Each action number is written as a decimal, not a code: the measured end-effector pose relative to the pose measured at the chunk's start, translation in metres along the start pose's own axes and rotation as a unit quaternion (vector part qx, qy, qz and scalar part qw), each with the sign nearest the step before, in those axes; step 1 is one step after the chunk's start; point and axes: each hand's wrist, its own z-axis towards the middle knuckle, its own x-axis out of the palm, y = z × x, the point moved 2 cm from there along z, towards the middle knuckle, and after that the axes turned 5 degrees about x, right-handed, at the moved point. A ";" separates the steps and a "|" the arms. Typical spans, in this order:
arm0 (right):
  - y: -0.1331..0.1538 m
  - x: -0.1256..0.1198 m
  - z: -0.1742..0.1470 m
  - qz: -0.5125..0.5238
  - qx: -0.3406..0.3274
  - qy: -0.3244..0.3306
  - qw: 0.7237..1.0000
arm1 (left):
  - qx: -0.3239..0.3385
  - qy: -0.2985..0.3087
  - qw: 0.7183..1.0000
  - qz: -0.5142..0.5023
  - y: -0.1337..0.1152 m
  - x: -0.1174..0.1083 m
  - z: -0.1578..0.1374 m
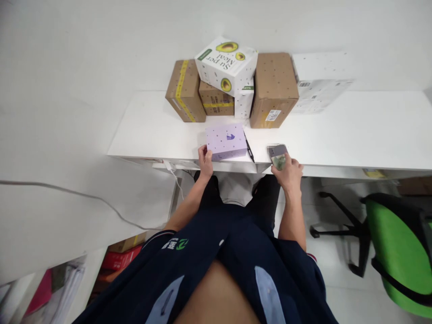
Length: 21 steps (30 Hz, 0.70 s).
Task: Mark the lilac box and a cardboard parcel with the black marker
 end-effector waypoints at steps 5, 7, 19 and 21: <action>0.002 -0.003 -0.036 0.419 0.121 0.113 0.893 | 0.000 -0.007 1.000 0.017 -0.001 0.001 -0.001; 0.020 -0.004 -0.053 0.556 0.118 0.195 0.799 | -0.002 -0.011 1.000 0.026 -0.001 0.002 -0.001; 0.143 0.025 -0.098 0.703 0.122 0.512 0.478 | -0.007 0.020 1.000 0.009 -0.001 0.000 -0.001; 0.148 0.032 -0.103 0.695 0.137 0.551 0.442 | -0.013 0.030 0.999 0.004 0.000 -0.002 -0.002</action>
